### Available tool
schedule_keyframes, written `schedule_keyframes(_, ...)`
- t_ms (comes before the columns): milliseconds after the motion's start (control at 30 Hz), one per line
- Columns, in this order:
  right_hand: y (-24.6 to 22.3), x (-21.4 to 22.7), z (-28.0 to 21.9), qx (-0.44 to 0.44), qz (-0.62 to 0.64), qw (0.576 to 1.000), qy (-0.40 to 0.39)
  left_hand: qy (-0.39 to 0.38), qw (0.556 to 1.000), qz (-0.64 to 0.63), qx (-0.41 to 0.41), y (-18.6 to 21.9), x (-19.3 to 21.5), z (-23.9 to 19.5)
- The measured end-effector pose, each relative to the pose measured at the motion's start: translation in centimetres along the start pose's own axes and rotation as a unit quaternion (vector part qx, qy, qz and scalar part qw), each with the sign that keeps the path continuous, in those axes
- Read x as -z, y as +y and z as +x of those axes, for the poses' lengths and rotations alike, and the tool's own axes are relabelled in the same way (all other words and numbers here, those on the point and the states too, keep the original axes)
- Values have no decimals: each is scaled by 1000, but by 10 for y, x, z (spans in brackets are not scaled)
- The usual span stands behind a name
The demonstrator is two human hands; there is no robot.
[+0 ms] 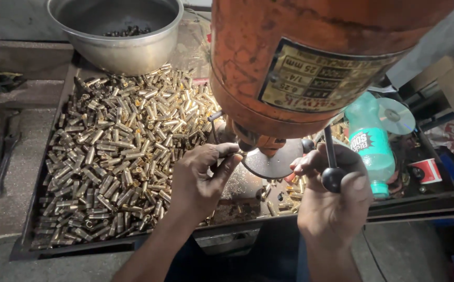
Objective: Polishing or deburring small metal tubes by holding them against a spinning disc.
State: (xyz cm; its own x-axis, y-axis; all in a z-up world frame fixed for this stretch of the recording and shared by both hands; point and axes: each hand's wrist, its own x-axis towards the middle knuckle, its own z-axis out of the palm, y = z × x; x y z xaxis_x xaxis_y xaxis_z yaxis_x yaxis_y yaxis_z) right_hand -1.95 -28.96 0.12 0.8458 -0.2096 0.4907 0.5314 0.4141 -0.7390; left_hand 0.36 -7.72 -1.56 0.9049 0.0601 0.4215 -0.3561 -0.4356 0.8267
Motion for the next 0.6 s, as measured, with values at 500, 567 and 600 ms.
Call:
schedule_keyframes(500,32,27,7,20,-16,999,-42,27,998,-2,-62,3,1,1)
schedule_keyframes(567,32,25,8,20,-15,999,-46,27,998,0,-61,3,1,1)
schedule_keyframes(600,31,25,9,21,-16,998,-51,27,998,0,-63,3,1,1)
